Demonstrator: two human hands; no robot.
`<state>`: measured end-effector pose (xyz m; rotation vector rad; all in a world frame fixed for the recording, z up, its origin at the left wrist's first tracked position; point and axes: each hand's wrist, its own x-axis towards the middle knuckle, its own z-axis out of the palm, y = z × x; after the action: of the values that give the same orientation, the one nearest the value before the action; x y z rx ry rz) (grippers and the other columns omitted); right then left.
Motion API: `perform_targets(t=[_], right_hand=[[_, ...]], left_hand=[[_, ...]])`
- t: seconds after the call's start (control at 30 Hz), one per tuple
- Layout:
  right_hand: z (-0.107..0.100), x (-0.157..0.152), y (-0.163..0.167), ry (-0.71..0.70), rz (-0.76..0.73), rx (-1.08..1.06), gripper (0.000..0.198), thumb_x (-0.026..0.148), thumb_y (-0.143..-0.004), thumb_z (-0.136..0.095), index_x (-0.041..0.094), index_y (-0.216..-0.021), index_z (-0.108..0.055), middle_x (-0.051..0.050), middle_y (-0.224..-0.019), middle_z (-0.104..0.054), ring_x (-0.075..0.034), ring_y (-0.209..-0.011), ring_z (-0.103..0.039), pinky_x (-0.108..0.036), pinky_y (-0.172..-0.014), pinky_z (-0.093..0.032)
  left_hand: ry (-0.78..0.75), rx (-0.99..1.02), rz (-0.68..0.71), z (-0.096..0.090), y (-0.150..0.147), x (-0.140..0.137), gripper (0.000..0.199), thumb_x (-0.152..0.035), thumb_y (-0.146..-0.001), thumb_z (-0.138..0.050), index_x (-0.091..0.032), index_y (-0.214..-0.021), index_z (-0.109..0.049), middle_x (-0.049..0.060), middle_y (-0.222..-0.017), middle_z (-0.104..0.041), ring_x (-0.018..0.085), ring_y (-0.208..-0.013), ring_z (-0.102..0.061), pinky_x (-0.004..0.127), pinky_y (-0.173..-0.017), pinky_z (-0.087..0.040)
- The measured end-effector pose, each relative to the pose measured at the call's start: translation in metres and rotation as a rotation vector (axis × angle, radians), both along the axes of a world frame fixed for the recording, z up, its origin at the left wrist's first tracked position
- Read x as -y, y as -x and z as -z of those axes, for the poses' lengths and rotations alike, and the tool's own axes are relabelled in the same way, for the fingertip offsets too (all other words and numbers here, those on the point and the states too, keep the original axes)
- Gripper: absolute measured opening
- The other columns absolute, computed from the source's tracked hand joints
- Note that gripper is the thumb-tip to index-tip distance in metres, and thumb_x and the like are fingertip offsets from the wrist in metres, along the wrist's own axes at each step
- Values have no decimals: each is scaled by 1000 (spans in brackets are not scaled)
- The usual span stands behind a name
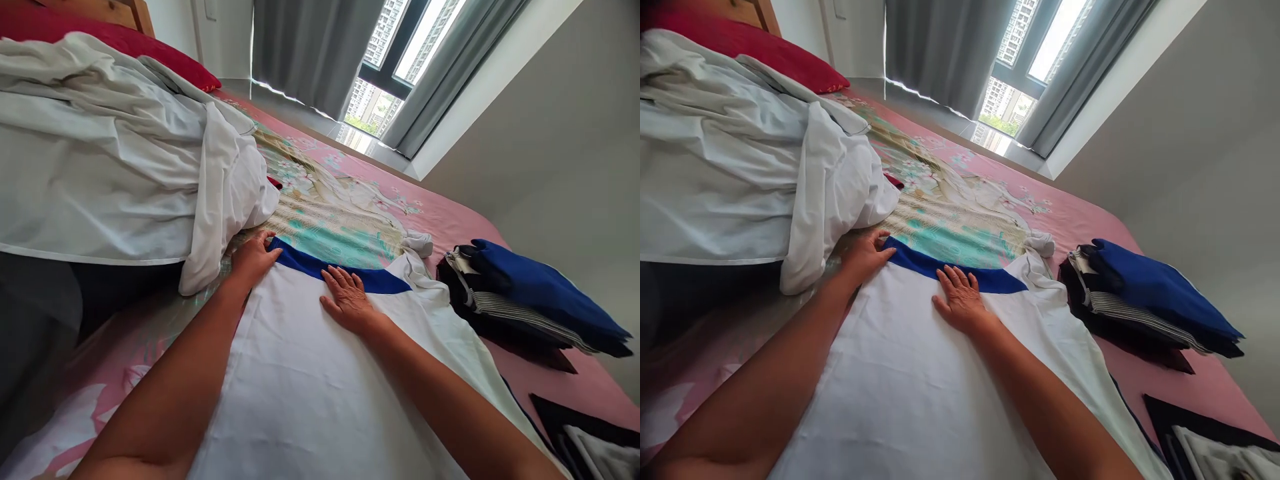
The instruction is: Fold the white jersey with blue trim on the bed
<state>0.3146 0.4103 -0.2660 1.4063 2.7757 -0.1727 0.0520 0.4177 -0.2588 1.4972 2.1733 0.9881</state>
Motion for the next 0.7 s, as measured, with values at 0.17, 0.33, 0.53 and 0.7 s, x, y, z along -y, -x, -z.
perform_targets(t=[0.17, 0.33, 0.53, 0.7], right_hand=[[-11, 23, 0, -51, 176, 10, 64, 56, -90, -30, 28, -147, -20, -3, -154, -14, -23, -141, -8, -51, -111, -2], [-16, 53, -77, -103, 438, -36, 53, 51, -91, -33, 25, -135, -43, -9, -145, -37, -27, -134, -27, -55, -108, -14], [-34, 59, -245, -366, 906, -300, 37, 38, -84, -44, 18, -108, -63, -13, -117, -60, -30, -112, -49, -48, -97, -35], [-38, 43, -300, 136, 1041, -578, 40, 52, -76, -53, 17, -90, -67, -9, -92, -68, -25, -87, -60, -34, -78, -46]], left_hand=[[-38, -162, -25, 3, -4, 0, 41, -38, -78, -56, -28, -117, -60, 4, -98, -70, 25, -95, -61, 32, -79, -45], [-8, -253, -21, 4, -6, -3, 44, -43, -79, -53, -29, -120, -58, 4, -100, -69, 26, -96, -59, 34, -77, -44], [-20, -316, -46, 7, -7, -7, 42, -47, -77, -53, -30, -115, -60, 3, -99, -68, 25, -90, -59, 32, -70, -43], [31, -318, -57, 6, -6, -9, 43, -48, -76, -52, -31, -115, -61, 3, -99, -68, 25, -86, -59, 31, -67, -42]])
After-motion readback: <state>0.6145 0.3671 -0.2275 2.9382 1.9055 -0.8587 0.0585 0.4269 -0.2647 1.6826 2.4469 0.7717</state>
